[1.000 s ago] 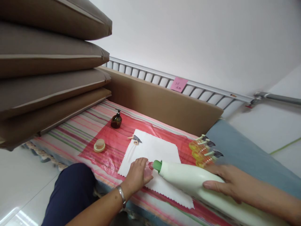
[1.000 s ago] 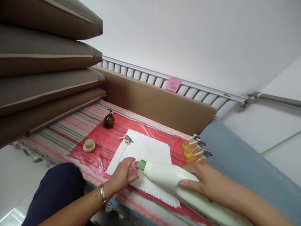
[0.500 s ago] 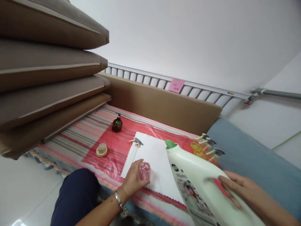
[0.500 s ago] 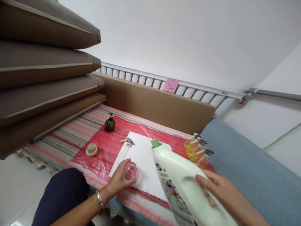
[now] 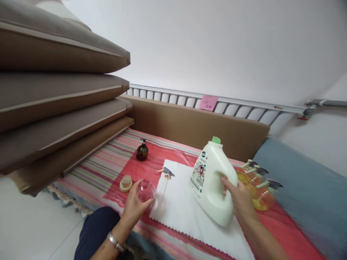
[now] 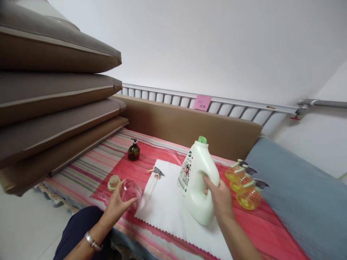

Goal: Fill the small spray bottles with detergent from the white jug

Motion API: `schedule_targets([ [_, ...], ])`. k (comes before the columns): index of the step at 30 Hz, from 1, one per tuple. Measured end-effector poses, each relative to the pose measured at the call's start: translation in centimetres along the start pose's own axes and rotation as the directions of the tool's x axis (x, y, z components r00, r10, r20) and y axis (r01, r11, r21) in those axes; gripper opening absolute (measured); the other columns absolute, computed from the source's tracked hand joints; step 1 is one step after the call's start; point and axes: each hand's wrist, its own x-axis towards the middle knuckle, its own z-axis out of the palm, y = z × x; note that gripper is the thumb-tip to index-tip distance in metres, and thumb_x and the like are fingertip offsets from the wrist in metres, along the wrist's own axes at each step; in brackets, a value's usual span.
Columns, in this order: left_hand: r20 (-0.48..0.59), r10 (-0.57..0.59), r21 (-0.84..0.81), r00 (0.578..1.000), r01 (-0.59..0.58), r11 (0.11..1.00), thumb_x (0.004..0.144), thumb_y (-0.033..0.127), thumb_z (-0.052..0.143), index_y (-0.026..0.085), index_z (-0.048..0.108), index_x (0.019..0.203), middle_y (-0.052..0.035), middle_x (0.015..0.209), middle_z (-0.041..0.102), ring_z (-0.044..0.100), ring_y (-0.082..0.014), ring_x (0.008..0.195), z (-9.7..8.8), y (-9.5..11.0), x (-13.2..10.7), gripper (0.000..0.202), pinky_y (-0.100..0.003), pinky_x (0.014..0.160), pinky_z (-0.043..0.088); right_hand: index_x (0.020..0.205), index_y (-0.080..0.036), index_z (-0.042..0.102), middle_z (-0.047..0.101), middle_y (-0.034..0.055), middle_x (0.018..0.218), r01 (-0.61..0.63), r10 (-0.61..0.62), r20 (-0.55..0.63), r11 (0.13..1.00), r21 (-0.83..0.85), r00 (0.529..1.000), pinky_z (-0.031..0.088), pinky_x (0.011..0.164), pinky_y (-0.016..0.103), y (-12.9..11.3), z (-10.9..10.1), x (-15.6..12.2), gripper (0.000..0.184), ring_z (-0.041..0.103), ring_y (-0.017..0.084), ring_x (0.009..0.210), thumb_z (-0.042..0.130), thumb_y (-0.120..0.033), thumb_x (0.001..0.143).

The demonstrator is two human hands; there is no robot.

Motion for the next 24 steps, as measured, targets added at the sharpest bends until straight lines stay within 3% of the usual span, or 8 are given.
schedule_targets([
  [6,0.014,-0.051,0.056,0.999,0.050,0.997,0.065,0.029,0.070,0.016,0.042,0.121,-0.0123,0.121,0.055,0.051,-0.0283,0.117,-0.1,-2.4,-0.4,0.064,-0.049,0.103,0.035,0.070,-0.023,0.048,0.058,-0.0007,0.061,-0.067,0.059,-0.191,0.997,-0.040,0.980,0.045,0.059,0.032,1.5,6.7,1.7,0.033,0.058,0.023,0.063,0.061,-0.053,0.068],
  [11,0.021,-0.088,0.026,0.996,0.088,0.996,0.063,0.030,0.072,0.015,0.044,0.121,-0.0154,0.124,0.054,0.048,-0.0316,0.121,0.1,-3.9,-0.8,0.067,-0.051,0.105,0.033,0.075,-0.023,0.050,0.062,0.0025,0.065,-0.134,0.120,-0.214,0.990,-0.053,0.969,0.046,0.063,0.035,3.8,9.6,1.3,0.030,0.061,0.025,0.066,0.060,-0.050,0.068],
  [17,0.082,-0.109,-0.085,0.991,0.115,0.990,0.064,0.030,0.073,0.018,0.043,0.125,-0.0142,0.128,0.051,0.045,-0.0309,0.124,0.1,-5.3,-1.0,0.069,-0.052,0.107,0.030,0.071,-0.022,0.059,0.068,0.0056,0.072,-0.098,0.088,-0.079,0.986,-0.136,0.993,0.047,0.066,0.036,5.3,8.4,0.6,0.030,0.064,0.028,0.074,0.063,-0.051,0.067],
  [19,0.107,-0.122,-0.120,0.987,0.134,0.984,0.064,0.029,0.073,0.019,0.039,0.128,-0.0140,0.131,0.048,0.043,-0.0304,0.125,0.2,-5.7,-1.2,0.073,-0.052,0.108,0.029,0.083,-0.020,0.061,0.069,0.0082,0.085,-0.057,0.045,-0.076,0.986,-0.160,0.996,0.047,0.071,0.037,5.1,7.3,-0.3,0.036,0.064,0.029,0.081,0.061,-0.053,0.067],
  [21,0.125,-0.122,-0.137,0.985,0.139,0.981,0.063,0.027,0.074,0.019,0.035,0.131,-0.0140,0.134,0.045,0.041,-0.0304,0.127,0.4,-5.9,-1.5,0.079,-0.053,0.108,0.028,0.104,-0.019,0.056,0.064,0.0122,0.107,-0.003,-0.024,-0.146,0.983,-0.183,0.989,0.045,0.079,0.039,4.4,6.5,-1.6,0.050,0.060,0.030,0.096,0.059,-0.054,0.069],
  [23,0.125,-0.113,-0.135,0.986,0.130,0.982,0.061,0.026,0.075,0.019,0.033,0.133,-0.0139,0.135,0.044,0.040,-0.0307,0.127,0.5,-6.0,-1.8,0.083,-0.053,0.108,0.028,0.116,-0.019,0.050,0.056,0.0139,0.121,0.071,-0.117,-0.221,0.976,-0.207,0.968,0.042,0.086,0.042,3.3,6.5,-2.9,0.057,0.055,0.031,0.106,0.056,-0.054,0.071],
  [24,0.121,-0.109,-0.133,0.987,0.125,0.983,0.060,0.026,0.076,0.019,0.033,0.133,-0.0137,0.134,0.045,0.041,-0.0308,0.126,0.6,-5.9,-1.8,0.084,-0.053,0.108,0.028,0.115,-0.020,0.051,0.056,0.0133,0.121,0.103,-0.145,-0.196,0.972,-0.210,0.970,0.041,0.087,0.042,2.7,7.0,-3.5,0.056,0.055,0.031,0.106,0.055,-0.054,0.072],
])
